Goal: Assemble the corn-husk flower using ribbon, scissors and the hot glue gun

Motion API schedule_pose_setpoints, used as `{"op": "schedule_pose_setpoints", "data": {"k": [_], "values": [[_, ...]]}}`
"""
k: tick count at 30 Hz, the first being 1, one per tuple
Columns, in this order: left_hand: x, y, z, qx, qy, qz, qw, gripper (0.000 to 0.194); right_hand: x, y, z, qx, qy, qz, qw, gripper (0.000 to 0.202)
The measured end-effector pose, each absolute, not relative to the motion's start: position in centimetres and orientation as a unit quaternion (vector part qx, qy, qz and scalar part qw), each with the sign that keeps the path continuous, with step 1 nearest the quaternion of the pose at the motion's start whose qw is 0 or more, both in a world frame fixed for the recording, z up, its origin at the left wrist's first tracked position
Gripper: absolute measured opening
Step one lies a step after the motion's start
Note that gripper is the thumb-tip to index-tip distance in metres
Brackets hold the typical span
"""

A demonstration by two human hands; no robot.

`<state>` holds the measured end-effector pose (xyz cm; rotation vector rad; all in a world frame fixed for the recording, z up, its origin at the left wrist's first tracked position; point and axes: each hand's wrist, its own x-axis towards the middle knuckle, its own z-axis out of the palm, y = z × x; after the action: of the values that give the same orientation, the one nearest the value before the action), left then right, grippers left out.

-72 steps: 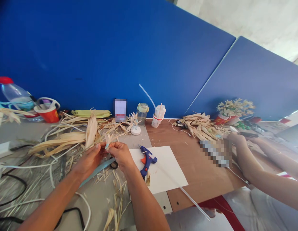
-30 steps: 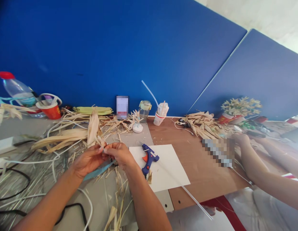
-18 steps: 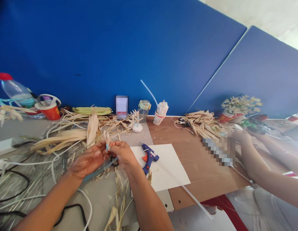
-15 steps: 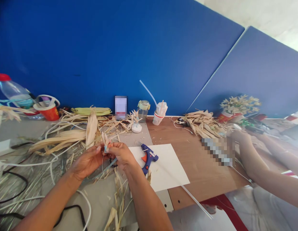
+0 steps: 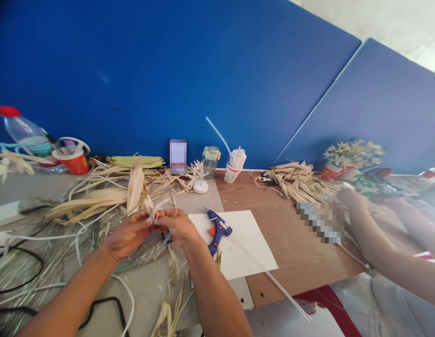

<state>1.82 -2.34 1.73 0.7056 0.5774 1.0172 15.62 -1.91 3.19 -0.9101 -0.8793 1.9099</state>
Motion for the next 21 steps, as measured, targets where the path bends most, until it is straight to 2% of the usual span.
{"op": "schedule_pose_setpoints", "data": {"k": [10,21], "values": [[1.8,-1.9,1.0,0.246,0.307,0.471,0.789,0.010,15.1,-2.0,2.2,-0.478,-0.445,0.623,0.432,0.012],[1.7,-1.8,0.9,0.226,0.321,0.457,0.798,0.009,14.4,-2.6,2.2,-0.559,-0.558,0.486,0.374,0.010]]}}
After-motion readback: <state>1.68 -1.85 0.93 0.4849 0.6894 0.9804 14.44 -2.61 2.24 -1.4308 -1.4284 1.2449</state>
